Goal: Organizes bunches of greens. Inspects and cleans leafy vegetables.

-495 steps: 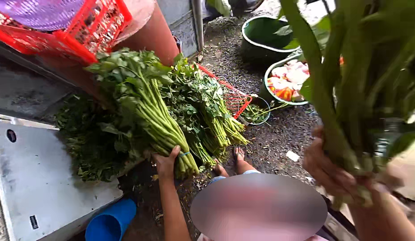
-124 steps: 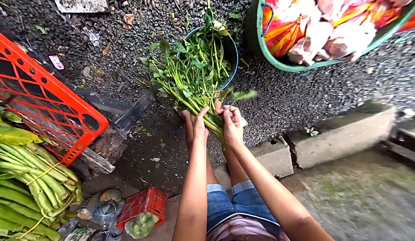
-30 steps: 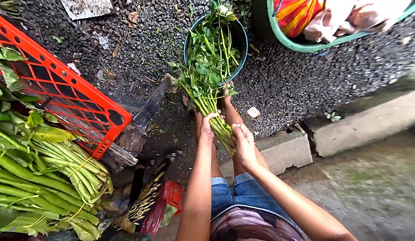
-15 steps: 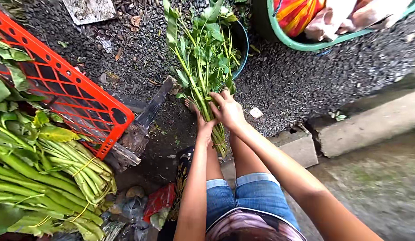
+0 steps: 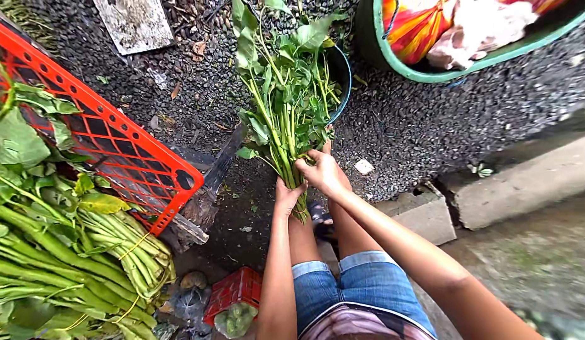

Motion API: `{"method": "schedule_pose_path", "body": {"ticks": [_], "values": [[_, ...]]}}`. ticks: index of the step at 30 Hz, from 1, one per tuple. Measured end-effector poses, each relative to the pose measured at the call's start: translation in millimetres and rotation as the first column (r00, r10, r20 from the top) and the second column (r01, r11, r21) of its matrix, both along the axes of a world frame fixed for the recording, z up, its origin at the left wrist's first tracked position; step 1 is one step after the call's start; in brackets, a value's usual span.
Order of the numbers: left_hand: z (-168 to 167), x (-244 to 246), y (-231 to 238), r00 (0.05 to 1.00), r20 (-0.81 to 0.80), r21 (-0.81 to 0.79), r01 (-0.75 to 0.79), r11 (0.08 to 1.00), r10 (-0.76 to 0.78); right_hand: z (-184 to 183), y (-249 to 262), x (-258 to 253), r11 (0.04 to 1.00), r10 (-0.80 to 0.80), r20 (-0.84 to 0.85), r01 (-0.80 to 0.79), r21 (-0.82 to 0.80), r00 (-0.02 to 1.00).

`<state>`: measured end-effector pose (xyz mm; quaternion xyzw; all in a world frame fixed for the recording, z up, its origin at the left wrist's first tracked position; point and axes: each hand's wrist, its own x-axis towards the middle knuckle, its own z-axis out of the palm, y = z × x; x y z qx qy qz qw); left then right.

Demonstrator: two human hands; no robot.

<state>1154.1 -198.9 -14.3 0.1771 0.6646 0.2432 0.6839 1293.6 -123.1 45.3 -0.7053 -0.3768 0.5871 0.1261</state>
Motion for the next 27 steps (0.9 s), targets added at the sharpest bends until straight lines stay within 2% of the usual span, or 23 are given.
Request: {"method": "schedule_pose_path", "body": {"ticks": [1,3,4,5,8,11,14,16,18,19,21,23,25,27], "values": [[2.5,-0.4,0.4,1.0,-0.005,0.003,0.0,1.0,0.0,0.7,-1.0,-0.3,0.989,-0.1,-0.058,0.092,-0.119,0.993],[4.7,-3.0,1.9,1.0,-0.022,0.02,0.022,1.0,-0.022,-6.7,-2.2,-2.7,0.907,-0.334,-0.171,0.266,-0.325,0.927],[5.4,-4.4,1.9,0.999,-0.034,0.029,0.031,0.999,-0.03,-12.5,-3.9,-3.8,0.871,-0.412,-0.196,0.322,-0.37,0.89],[6.4,-6.2,2.1,0.999,-0.037,0.036,0.038,0.999,-0.037,-15.3,-5.3,-1.4,0.876,-0.4,-0.202,0.309,-0.369,0.894],[9.5,-14.3,5.0,0.999,0.023,0.018,0.022,1.0,-0.022,-1.8,2.1,19.3,0.954,-0.177,-0.168,0.128,-0.27,0.97],[12.1,-22.0,6.3,0.992,0.118,-0.017,-0.052,0.999,0.054,15.8,23.7,41.5,0.959,-0.257,-0.119,0.238,-0.15,0.959],[8.1,-29.5,3.4,0.981,0.168,-0.032,-0.093,0.995,0.097,0.9,51.7,65.0,0.94,-0.328,-0.074,0.333,0.072,0.942],[4.8,-33.5,-1.0,0.982,0.166,-0.003,-0.086,0.996,0.085,-30.8,67.6,78.1,0.951,-0.247,0.019,0.238,0.197,0.969],[6.1,-36.1,-2.6,0.985,0.157,0.013,-0.07,0.997,0.067,-52.1,83.5,85.6,0.984,-0.007,0.184,-0.026,0.176,0.983],[8.0,-37.3,-3.0,0.987,0.152,0.02,-0.058,0.998,0.054,-53.1,90.1,83.2,0.97,0.119,0.241,-0.165,0.18,0.963],[11.8,-38.3,-0.8,0.99,0.135,0.029,-0.044,0.999,0.04,-38.7,100.4,65.4,0.834,0.278,0.314,-0.39,0.389,0.908],[14.2,-37.3,-0.4,0.995,0.098,0.052,-0.029,0.998,0.024,-20.0,103.8,38.7,0.603,0.428,0.314,-0.526,0.6,0.848],[13.3,-34.2,-0.1,1.0,0.029,0.084,-0.002,0.996,0.0,-10.5,105.6,18.0,0.336,0.627,0.387,-0.683,0.648,0.676],[13.9,-32.2,1.6,0.999,-0.036,0.094,0.021,0.995,-0.017,-11.9,107.3,8.5,0.099,0.691,0.521,-0.78,0.618,0.501]]}}
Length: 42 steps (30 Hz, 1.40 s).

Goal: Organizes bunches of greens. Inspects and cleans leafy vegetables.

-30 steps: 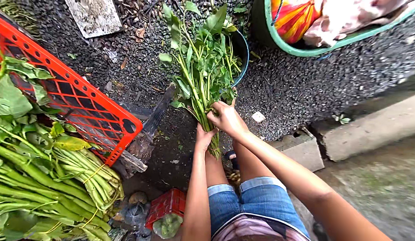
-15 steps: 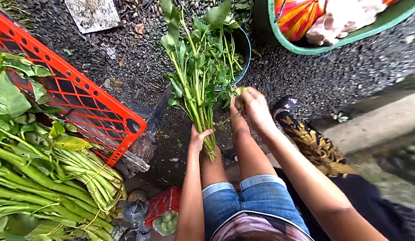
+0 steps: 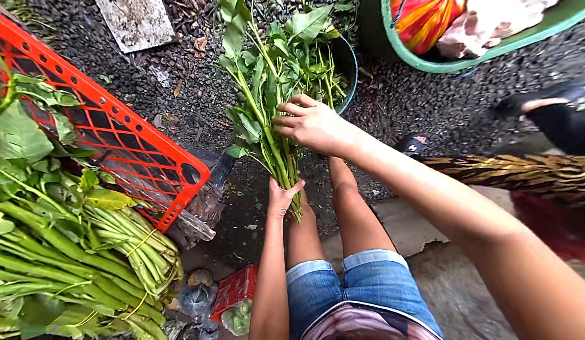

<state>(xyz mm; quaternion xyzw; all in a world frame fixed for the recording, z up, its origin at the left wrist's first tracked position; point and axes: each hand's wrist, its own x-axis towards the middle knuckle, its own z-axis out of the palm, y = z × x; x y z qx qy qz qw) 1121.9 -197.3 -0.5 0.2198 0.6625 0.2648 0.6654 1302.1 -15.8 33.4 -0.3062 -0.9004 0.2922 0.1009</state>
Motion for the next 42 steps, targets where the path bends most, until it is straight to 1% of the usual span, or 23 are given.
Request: {"method": "schedule_pose_path", "body": {"ticks": [3,7,9,10,11,12,13,15,17,18,19,21,23,24,25,26,27,28,29,30,32,34,42], "values": [[0.9,-0.3,5.5,0.999,-0.041,0.02,0.012,1.0,-0.011,-0.1,5.6,3.4,0.993,0.083,0.035,-0.086,0.084,0.996],[0.6,1.4,8.8,0.996,-0.073,0.049,0.045,0.998,-0.041,8.8,2.4,12.7,0.995,0.033,0.2,-0.051,0.082,0.979],[2.3,7.6,10.6,0.989,-0.143,0.053,0.054,0.997,-0.046,8.9,-10.4,11.2,0.994,-0.106,0.281,0.11,-0.001,0.954],[4.0,13.1,12.7,0.979,-0.2,0.059,0.056,0.997,-0.044,7.9,-18.8,8.7,0.959,-0.231,0.284,0.266,-0.092,0.931],[5.6,19.6,14.3,0.963,-0.264,0.061,0.065,0.996,-0.047,5.7,-27.4,5.3,0.872,-0.386,0.271,0.445,-0.206,0.882],[6.2,26.2,14.4,0.944,-0.325,0.064,0.078,0.995,-0.053,4.6,-35.5,1.4,0.728,-0.544,0.266,0.606,-0.321,0.795],[4.4,32.1,14.0,0.927,-0.372,0.077,0.086,0.993,-0.051,7.7,-38.5,-1.6,0.528,-0.661,0.307,0.715,-0.458,0.685],[0.4,41.3,10.2,0.9,-0.433,0.093,0.098,0.991,-0.048,13.8,-32.4,-1.2,0.007,-0.731,0.494,0.729,-0.684,0.471],[0.0,47.3,7.3,0.878,-0.475,0.099,0.117,0.988,-0.056,8.1,-28.2,1.7,-0.44,-0.745,0.602,0.465,-0.768,0.289],[0.4,49.0,5.1,0.868,-0.493,0.101,0.128,0.987,-0.062,8.0,-26.5,3.2,-0.588,-0.733,0.644,0.271,-0.762,0.219],[0.5,50.6,3.8,0.852,-0.519,0.102,0.14,0.985,-0.067,9.7,-25.5,7.0,-0.664,-0.716,0.672,0.111,-0.74,0.19],[0.5,51.3,1.4,0.793,-0.602,0.086,0.183,0.979,-0.095,14.4,-25.5,15.3,-0.7,-0.7,0.681,-0.023,-0.713,0.215],[1.6,48.5,1.0,0.671,-0.729,0.056,0.26,0.964,-0.138,20.5,-29.3,21.9,-0.664,-0.684,0.654,0.096,-0.742,0.323],[2.5,45.6,1.1,0.603,-0.781,0.036,0.3,0.953,-0.161,23.0,-32.4,24.6,-0.573,-0.662,0.634,0.275,-0.772,0.401],[2.1,41.5,0.8,0.561,-0.809,0.022,0.326,0.945,-0.175,25.3,-37.1,27.6,-0.392,-0.641,0.608,0.482,-0.784,0.467],[1.2,37.4,0.2,0.545,-0.82,0.026,0.342,0.939,-0.176,28.8,-41.9,31.4,-0.164,-0.664,0.554,0.625,-0.763,0.502],[1.0,34.1,-1.1,0.55,-0.816,0.031,0.347,0.937,-0.176,33.0,-47.2,35.8,0.107,-0.7,0.437,0.689,-0.717,0.564],[0.5,32.3,-1.7,0.567,-0.805,0.04,0.344,0.938,-0.174,33.4,-51.4,39.7,0.375,-0.71,0.29,0.693,-0.616,0.642],[0.3,31.9,-1.6,0.595,-0.784,0.04,0.336,0.941,-0.179,32.1,-51.3,43.4,0.582,-0.679,0.153,0.653,-0.484,0.718],[0.8,31.8,-3.7,0.627,-0.757,0.04,0.326,0.945,-0.184,31.0,-50.5,45.2,0.71,-0.627,0.046,0.595,-0.378,0.778],[-0.1,32.8,-6.6,0.685,-0.71,0.072,0.299,0.951,-0.162,25.5,-49.1,44.0,0.836,-0.535,-0.092,0.509,-0.205,0.84],[-0.5,34.8,-8.1,0.727,-0.673,0.098,0.27,0.958,-0.136,17.4,-45.9,41.3,0.873,-0.487,-0.148,0.479,-0.088,0.861],[-2.5,33.3,-15.1,0.787,-0.604,0.091,0.225,0.97,-0.126,-3.1,-35.1,45.2,0.951,-0.309,-0.071,0.309,-0.004,0.948]]}}
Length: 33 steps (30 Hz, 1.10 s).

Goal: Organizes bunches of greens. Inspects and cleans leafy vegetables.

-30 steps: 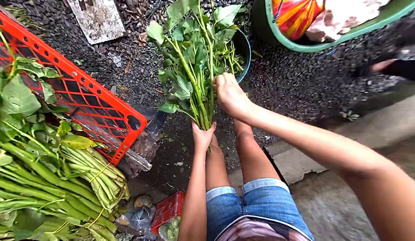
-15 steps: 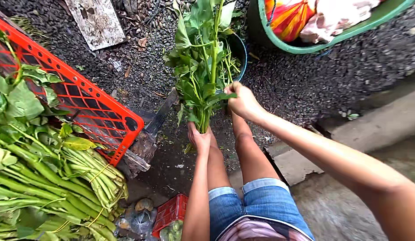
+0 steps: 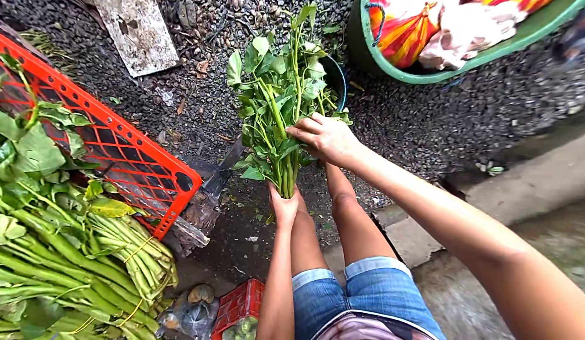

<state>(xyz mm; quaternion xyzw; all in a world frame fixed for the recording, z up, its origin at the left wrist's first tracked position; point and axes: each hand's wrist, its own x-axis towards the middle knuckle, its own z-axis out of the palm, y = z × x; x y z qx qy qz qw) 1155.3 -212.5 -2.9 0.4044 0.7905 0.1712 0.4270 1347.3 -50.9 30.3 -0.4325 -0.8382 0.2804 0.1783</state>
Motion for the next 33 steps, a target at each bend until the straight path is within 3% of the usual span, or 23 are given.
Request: {"method": "schedule_pose_path", "body": {"ticks": [3,5,7,8,10,12,13,14,17,21,23,24,26,28,31,33], "values": [[-3.1,-4.0,-3.1,0.999,-0.036,-0.002,0.035,0.999,-0.035,-2.2,6.5,4.3,0.988,0.147,0.049,-0.149,0.032,0.988],[-7.1,-6.8,-7.2,0.992,-0.106,0.008,0.07,0.998,-0.068,-2.7,5.0,2.7,0.98,0.195,0.007,-0.195,-0.044,0.981],[-8.5,-7.3,-7.4,0.983,-0.16,-0.008,0.085,0.996,-0.085,-1.6,-3.3,-3.1,0.974,0.089,-0.095,-0.107,-0.202,0.991],[-8.8,-6.5,-7.1,0.979,-0.185,-0.015,0.087,0.996,-0.088,-0.7,-10.0,-7.4,0.949,-0.039,-0.154,-0.011,-0.315,0.987],[-9.9,-3.9,-6.5,0.976,-0.201,-0.026,0.075,0.997,-0.079,5.2,-23.1,-17.6,0.779,-0.388,-0.207,0.2,-0.594,0.898],[-8.3,-2.9,-5.0,0.983,-0.17,-0.065,0.059,0.996,-0.069,16.1,-26.7,-21.0,0.481,-0.639,-0.129,0.263,-0.837,0.758],[-7.6,-2.6,-3.7,0.991,-0.125,-0.073,0.037,0.997,-0.046,20.6,-26.1,-19.1,0.373,-0.708,-0.092,0.26,-0.891,0.701],[-6.6,-2.7,-1.5,0.999,-0.041,-0.068,0.006,0.998,-0.009,25.2,-24.5,-14.7,0.333,-0.747,-0.077,0.271,-0.903,0.661],[-2.3,-6.1,5.6,0.957,0.271,-0.097,-0.077,0.992,0.101,35.4,-14.1,6.3,0.363,-0.83,-0.081,0.425,-0.829,0.552],[8.4,-5.2,15.4,0.715,0.59,-0.291,-0.246,0.925,0.375,-2.4,12.6,33.4,0.246,-0.954,-0.089,0.574,-0.781,0.286],[16.4,-3.2,16.8,0.609,0.648,-0.347,-0.297,0.89,0.456,-32.4,22.5,43.5,0.152,-0.968,0.002,0.592,-0.791,0.251],[18.3,-2.2,16.5,0.575,0.667,-0.354,-0.316,0.88,0.475,-46.5,24.3,48.9,0.131,-0.953,0.065,0.597,-0.792,0.297],[20.6,-0.1,15.4,0.521,0.701,-0.348,-0.346,0.871,0.487,-64.4,20.5,53.0,0.149,-0.878,0.203,0.651,-0.744,0.433],[22.7,2.5,15.0,0.499,0.73,-0.317,-0.359,0.878,0.468,-52.4,7.4,45.1,0.268,-0.772,0.287,0.7,-0.662,0.567],[28.9,5.9,14.9,0.469,0.755,-0.283,-0.398,0.873,0.459,-7.5,-28.7,20.0,0.499,-0.726,0.125,0.642,-0.581,0.677],[33.2,7.0,13.2,0.467,0.74,-0.275,-0.447,0.851,0.484,23.2,-59.8,-0.1,0.592,-0.675,-0.021,0.523,-0.613,0.738]]}}
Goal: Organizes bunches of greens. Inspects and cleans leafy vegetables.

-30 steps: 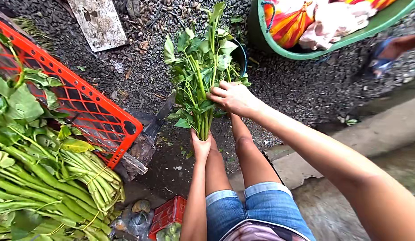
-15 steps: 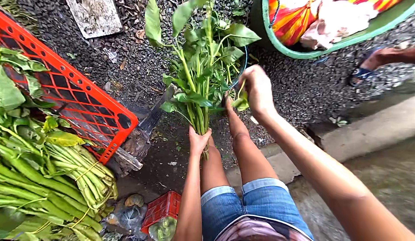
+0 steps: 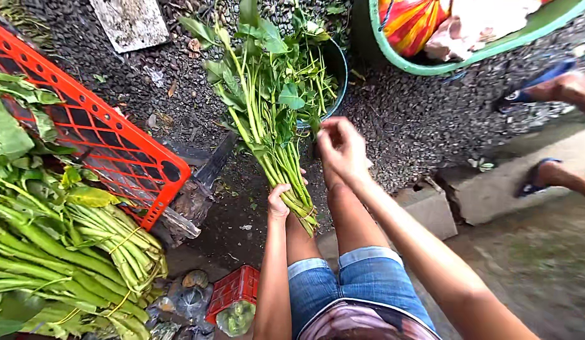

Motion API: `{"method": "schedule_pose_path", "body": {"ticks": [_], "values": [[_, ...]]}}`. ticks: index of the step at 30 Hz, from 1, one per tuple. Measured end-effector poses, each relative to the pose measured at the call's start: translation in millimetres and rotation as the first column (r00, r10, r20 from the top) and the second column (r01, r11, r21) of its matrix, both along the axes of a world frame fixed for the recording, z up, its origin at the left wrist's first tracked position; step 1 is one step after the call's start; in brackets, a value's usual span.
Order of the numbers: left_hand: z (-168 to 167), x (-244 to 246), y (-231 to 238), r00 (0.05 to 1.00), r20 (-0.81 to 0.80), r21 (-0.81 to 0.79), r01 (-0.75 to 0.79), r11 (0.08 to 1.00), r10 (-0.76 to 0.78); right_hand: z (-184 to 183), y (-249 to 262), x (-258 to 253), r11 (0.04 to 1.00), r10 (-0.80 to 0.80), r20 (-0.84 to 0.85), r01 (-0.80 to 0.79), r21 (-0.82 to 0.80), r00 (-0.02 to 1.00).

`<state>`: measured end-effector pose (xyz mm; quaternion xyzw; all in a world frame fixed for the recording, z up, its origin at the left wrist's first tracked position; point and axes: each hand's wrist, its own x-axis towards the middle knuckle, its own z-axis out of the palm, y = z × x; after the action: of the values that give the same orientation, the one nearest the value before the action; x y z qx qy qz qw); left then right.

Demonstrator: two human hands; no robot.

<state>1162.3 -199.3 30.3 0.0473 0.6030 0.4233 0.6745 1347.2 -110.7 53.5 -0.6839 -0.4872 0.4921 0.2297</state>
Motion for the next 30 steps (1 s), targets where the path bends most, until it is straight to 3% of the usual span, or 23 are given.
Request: {"method": "schedule_pose_path", "body": {"ticks": [3,7,13,20,22,24,27,30], "values": [[0.1,2.7,-0.3,1.0,0.017,0.046,-0.023,0.999,0.022,16.1,-39.6,-33.0,0.999,0.004,-0.112,-0.009,-0.049,0.994],[-3.5,6.2,-2.6,0.999,0.048,0.042,0.0,0.999,-0.002,12.4,-55.7,-51.0,0.996,-0.028,-0.047,0.024,-0.081,0.998],[-3.4,5.0,9.5,0.999,0.011,-0.054,0.031,0.998,-0.03,20.3,-63.5,-39.3,0.968,-0.234,-0.172,0.212,-0.134,0.957],[-9.3,-7.1,7.7,0.97,0.242,-0.032,-0.005,0.999,0.012,21.6,-62.4,-36.0,0.842,-0.508,-0.254,0.412,-0.349,0.823],[-9.2,-8.8,5.9,0.958,0.287,-0.004,-0.015,1.0,0.015,19.2,-62.1,-34.9,0.866,-0.451,-0.287,0.336,-0.371,0.845],[-5.4,-7.1,7.5,0.974,0.226,-0.026,-0.016,1.0,0.021,17.3,-65.2,-35.9,0.918,-0.334,-0.324,0.228,-0.324,0.885],[-1.4,-2.8,12.2,0.988,0.143,-0.042,-0.054,0.998,0.06,17.7,-74.9,-39.6,0.956,-0.201,-0.22,0.142,-0.257,0.955],[-0.9,5.4,14.5,0.988,0.13,-0.008,-0.082,0.997,0.083,17.0,-78.3,-41.0,0.95,-0.029,-0.155,-0.022,-0.312,0.987]]}}
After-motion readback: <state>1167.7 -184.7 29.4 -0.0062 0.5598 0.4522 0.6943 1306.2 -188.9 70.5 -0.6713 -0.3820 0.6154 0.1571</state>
